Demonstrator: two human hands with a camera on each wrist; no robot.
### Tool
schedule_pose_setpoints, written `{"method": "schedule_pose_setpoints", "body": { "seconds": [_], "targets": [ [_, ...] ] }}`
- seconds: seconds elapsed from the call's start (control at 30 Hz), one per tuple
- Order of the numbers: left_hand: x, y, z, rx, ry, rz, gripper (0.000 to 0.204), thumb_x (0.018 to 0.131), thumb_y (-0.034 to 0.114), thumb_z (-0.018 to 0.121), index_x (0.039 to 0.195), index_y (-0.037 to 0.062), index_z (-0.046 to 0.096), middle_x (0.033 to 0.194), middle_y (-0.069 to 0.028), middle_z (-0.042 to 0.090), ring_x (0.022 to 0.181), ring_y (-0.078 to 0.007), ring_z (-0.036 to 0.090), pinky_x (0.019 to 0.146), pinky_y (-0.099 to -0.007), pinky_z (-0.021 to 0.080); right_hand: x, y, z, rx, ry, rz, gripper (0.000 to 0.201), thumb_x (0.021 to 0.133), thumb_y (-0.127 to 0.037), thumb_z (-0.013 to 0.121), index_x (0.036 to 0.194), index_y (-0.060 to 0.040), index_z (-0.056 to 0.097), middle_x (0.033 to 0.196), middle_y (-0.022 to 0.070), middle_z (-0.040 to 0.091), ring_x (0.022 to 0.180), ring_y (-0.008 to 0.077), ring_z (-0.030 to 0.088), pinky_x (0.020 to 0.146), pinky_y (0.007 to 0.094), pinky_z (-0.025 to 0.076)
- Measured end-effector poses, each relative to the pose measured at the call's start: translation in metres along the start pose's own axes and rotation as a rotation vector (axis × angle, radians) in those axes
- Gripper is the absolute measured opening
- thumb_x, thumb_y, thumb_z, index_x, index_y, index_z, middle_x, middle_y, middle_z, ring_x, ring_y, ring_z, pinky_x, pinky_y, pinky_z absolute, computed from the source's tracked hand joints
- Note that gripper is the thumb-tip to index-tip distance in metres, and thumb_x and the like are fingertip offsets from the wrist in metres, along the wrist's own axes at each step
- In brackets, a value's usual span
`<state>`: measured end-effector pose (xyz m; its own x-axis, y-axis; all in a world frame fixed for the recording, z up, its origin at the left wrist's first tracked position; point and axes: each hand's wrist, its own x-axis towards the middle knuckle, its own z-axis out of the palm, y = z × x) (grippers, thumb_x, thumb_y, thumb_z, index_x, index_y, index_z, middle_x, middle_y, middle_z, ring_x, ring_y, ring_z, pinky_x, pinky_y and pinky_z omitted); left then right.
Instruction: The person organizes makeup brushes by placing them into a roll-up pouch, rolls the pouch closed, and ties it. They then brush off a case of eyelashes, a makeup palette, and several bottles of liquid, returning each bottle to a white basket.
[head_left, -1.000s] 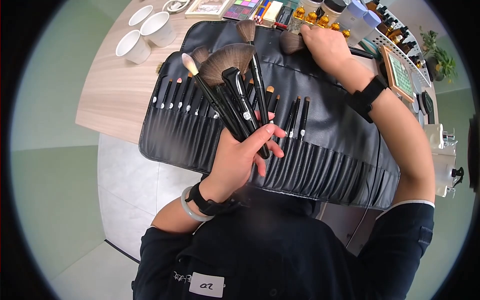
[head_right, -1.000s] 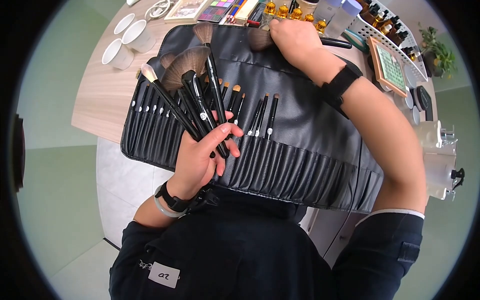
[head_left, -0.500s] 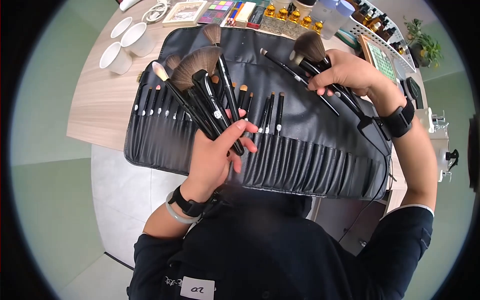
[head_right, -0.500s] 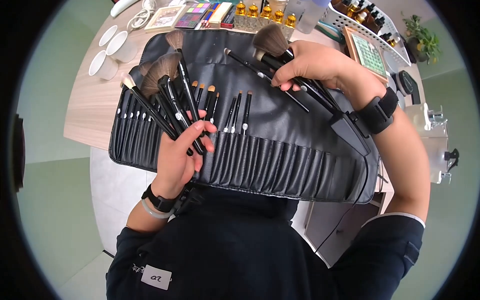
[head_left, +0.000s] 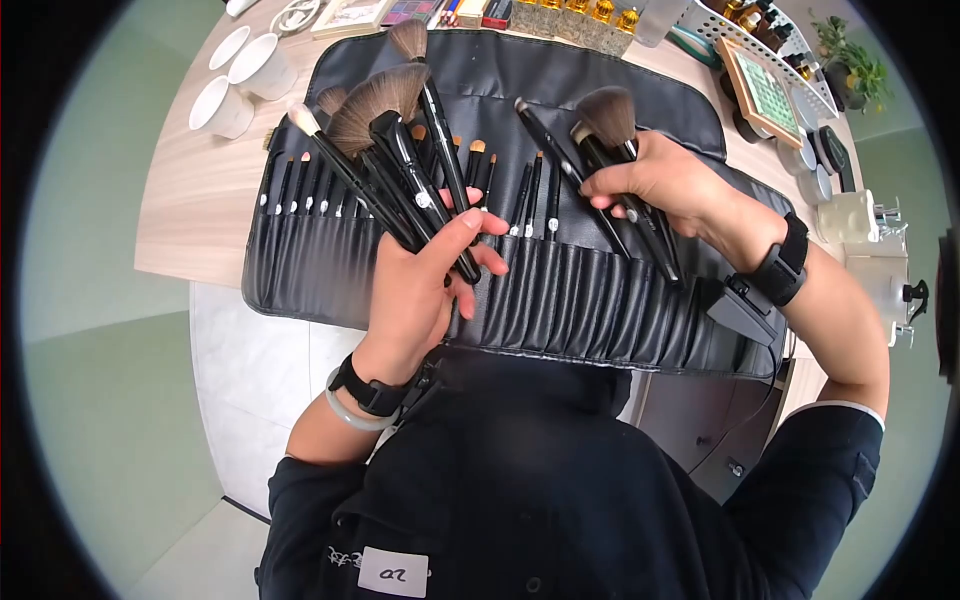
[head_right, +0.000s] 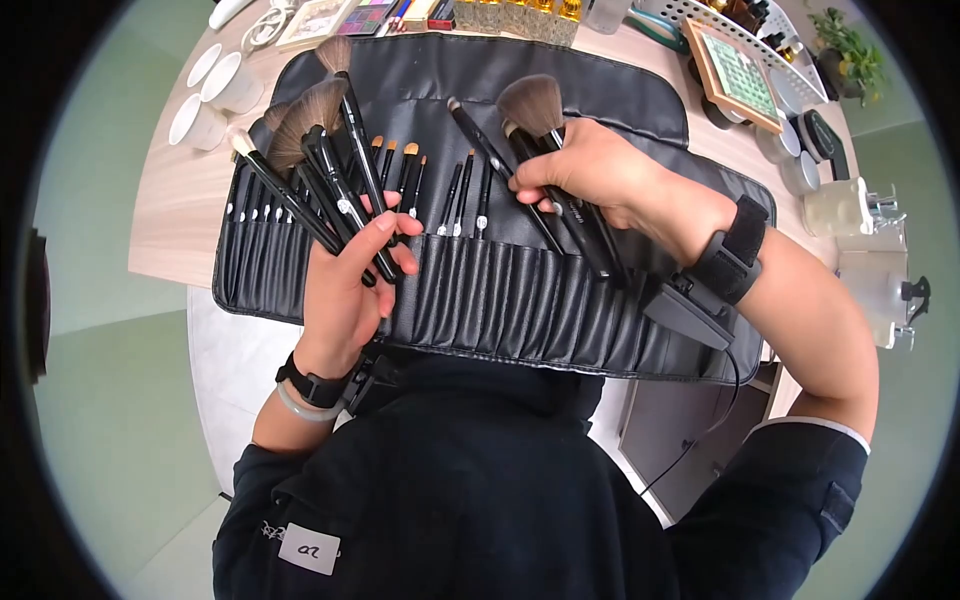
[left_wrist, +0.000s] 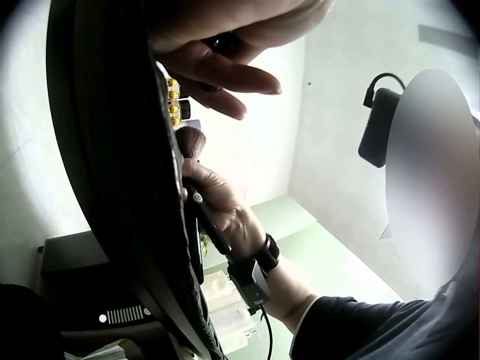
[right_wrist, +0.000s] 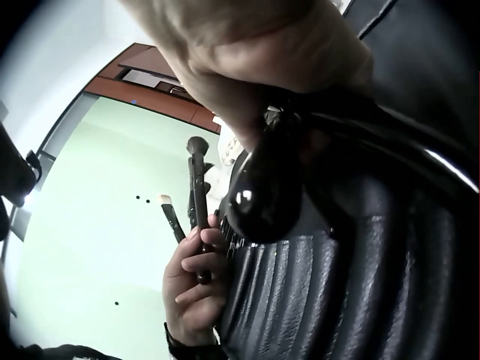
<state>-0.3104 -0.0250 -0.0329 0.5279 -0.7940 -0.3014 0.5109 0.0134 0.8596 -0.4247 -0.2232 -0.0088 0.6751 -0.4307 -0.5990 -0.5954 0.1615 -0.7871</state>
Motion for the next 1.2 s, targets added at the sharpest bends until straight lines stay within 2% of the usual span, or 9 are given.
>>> {"method": "schedule_pose_setpoints", "body": {
  "seconds": [0.13, 0.53, 0.67, 0.73, 0.77, 0.9, 1.0, 1.1, 1.2],
  "targets": [
    [0.001, 0.000, -0.001, -0.007, -0.009, 0.011, 0.028, 0.082, 0.014, 0.056, 0.104, -0.0034, 0.049, 0.084, -0.0135, 0.059, 0.060, -0.0174, 0.060, 0.030, -0.0185, 0.035, 0.005, 0.000, 0.003, 0.080, 0.098, -0.088, 0.008, 0.073, -0.003, 0.061, 0.078, 0.0025, 0.058, 0.067, 0.0067, 0.060, 0.056, 0.0089, 0.055, 0.051, 0.0178, 0.045],
    [0.002, 0.000, -0.003, -0.035, -0.021, -0.002, 0.026, 0.083, 0.013, 0.055, 0.104, -0.0026, 0.049, 0.084, -0.0136, 0.060, 0.061, -0.0173, 0.061, 0.030, -0.0186, 0.036, -0.001, 0.005, 0.017, 0.110, 0.015, -0.037, 0.009, 0.076, -0.002, 0.059, 0.082, 0.0038, 0.057, 0.070, 0.0091, 0.062, 0.061, 0.0117, 0.059, 0.056, 0.0206, 0.048],
    [0.002, -0.001, -0.004, -0.034, -0.028, 0.001, 0.026, 0.083, 0.012, 0.054, 0.104, -0.0027, 0.049, 0.084, -0.0138, 0.060, 0.061, -0.0175, 0.061, 0.029, -0.0188, 0.036, -0.009, 0.000, 0.014, 0.032, 0.000, 0.046, 0.011, 0.075, -0.001, 0.059, 0.084, 0.0048, 0.055, 0.072, 0.0117, 0.062, 0.061, 0.0141, 0.061, 0.055, 0.0218, 0.050],
    [0.002, 0.000, -0.003, -0.032, -0.024, 0.003, 0.026, 0.083, 0.012, 0.054, 0.104, -0.0029, 0.049, 0.084, -0.0137, 0.060, 0.061, -0.0175, 0.061, 0.029, -0.0188, 0.036, -0.008, -0.003, 0.007, -0.170, -0.082, 0.113, 0.008, 0.069, -0.006, 0.062, 0.074, 0.0013, 0.061, 0.066, 0.0077, 0.064, 0.054, 0.0104, 0.060, 0.044, 0.0194, 0.036],
    [0.002, 0.000, -0.003, -0.030, -0.022, 0.005, 0.027, 0.083, 0.012, 0.054, 0.104, -0.0031, 0.049, 0.083, -0.0137, 0.060, 0.061, -0.0176, 0.061, 0.029, -0.0188, 0.036, -0.005, -0.002, 0.002, -0.182, -0.097, 0.107, 0.011, 0.071, -0.006, 0.061, 0.079, 0.0018, 0.061, 0.067, 0.0083, 0.064, 0.054, 0.0105, 0.061, 0.042, 0.0168, 0.034],
    [0.001, 0.000, -0.002, -0.026, -0.021, 0.013, 0.027, 0.083, 0.013, 0.055, 0.104, -0.0036, 0.049, 0.083, -0.0137, 0.060, 0.060, -0.0177, 0.060, 0.029, -0.0188, 0.036, 0.008, -0.021, -0.007, -0.202, 0.042, -0.126, 0.020, 0.071, -0.001, 0.062, 0.087, 0.0077, 0.056, 0.071, 0.0114, 0.061, 0.055, 0.0134, 0.061, 0.048, 0.0205, 0.049],
    [0.001, 0.000, -0.001, -0.002, -0.021, 0.017, 0.028, 0.083, 0.014, 0.055, 0.104, -0.0038, 0.049, 0.083, -0.0138, 0.060, 0.060, -0.0177, 0.060, 0.029, -0.0188, 0.036, 0.033, -0.024, -0.009, -0.462, 0.161, -0.252, 0.024, 0.069, -0.011, 0.068, 0.083, 0.0061, 0.057, 0.067, 0.0111, 0.062, 0.053, 0.0123, 0.061, 0.048, 0.0207, 0.047],
    [0.002, -0.001, -0.001, -0.004, -0.015, 0.024, 0.028, 0.083, 0.014, 0.056, 0.104, -0.0038, 0.049, 0.083, -0.0138, 0.060, 0.060, -0.0177, 0.060, 0.029, -0.0186, 0.035, 0.047, -0.031, -0.004, -0.660, 0.184, -0.211, 0.029, 0.071, -0.008, 0.067, 0.094, 0.0039, 0.054, 0.072, 0.0059, 0.059, 0.053, 0.0083, 0.057, 0.047, 0.0194, 0.046],
    [0.001, -0.001, -0.001, -0.029, -0.001, 0.017, 0.027, 0.083, 0.013, 0.056, 0.103, -0.0035, 0.049, 0.083, -0.0137, 0.060, 0.060, -0.0176, 0.060, 0.029, -0.0185, 0.035, 0.050, -0.030, -0.003, -0.636, 0.182, -0.201, 0.028, 0.071, -0.007, 0.067, 0.093, 0.0041, 0.054, 0.072, 0.0063, 0.059, 0.054, 0.0088, 0.057, 0.047, 0.0199, 0.046]
  ]
}}
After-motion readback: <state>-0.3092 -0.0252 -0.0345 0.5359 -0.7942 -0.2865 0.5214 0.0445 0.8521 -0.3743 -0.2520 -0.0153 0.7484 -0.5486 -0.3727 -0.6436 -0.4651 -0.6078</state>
